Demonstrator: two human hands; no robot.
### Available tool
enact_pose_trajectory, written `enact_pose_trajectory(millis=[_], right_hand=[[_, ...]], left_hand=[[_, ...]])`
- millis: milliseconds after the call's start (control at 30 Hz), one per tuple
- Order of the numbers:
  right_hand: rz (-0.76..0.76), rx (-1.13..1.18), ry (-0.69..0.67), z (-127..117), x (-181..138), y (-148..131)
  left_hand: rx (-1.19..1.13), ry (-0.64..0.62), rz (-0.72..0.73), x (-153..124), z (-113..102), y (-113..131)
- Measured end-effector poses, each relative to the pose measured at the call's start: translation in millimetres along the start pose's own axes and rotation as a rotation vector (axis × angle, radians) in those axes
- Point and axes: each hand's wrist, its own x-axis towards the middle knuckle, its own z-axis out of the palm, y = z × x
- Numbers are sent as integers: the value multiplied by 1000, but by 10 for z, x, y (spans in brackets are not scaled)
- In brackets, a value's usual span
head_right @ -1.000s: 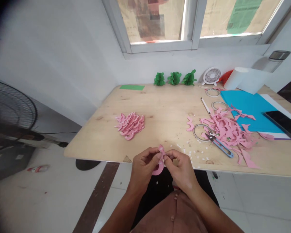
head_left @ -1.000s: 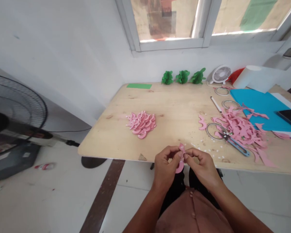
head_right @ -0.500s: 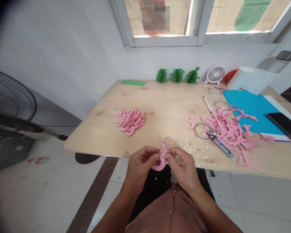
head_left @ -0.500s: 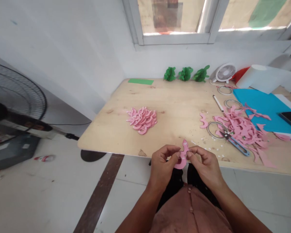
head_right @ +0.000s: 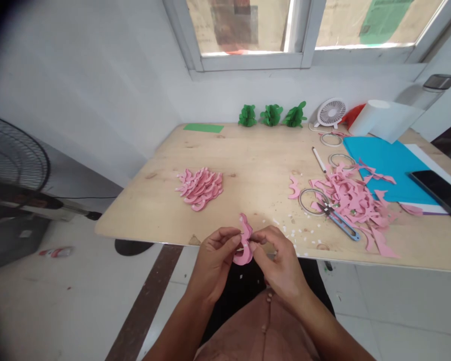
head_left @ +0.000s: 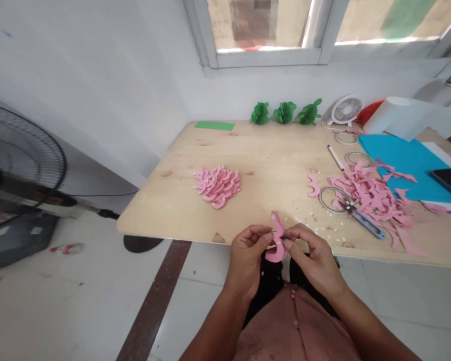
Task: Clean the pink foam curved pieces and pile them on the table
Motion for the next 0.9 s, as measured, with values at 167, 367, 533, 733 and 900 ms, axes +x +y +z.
enact_pose_trajectory(millis=[167, 367, 533, 733, 900], right_hand=[[15, 7, 19, -12, -8, -18], [122, 72, -8, -14, -9, -28], [214, 181, -9, 1, -34, -38], [282, 329, -34, 17, -44, -21], [303, 426, -27, 30, -51, -26]], left_hand=[[-32, -38, -38, -21, 11, 0], [24, -44, -16, -49, 12, -9], [-9, -77, -83, -46, 6, -12], [-56, -141, -221, -19, -33, -8], [-117, -176, -294, -5, -65, -31]])
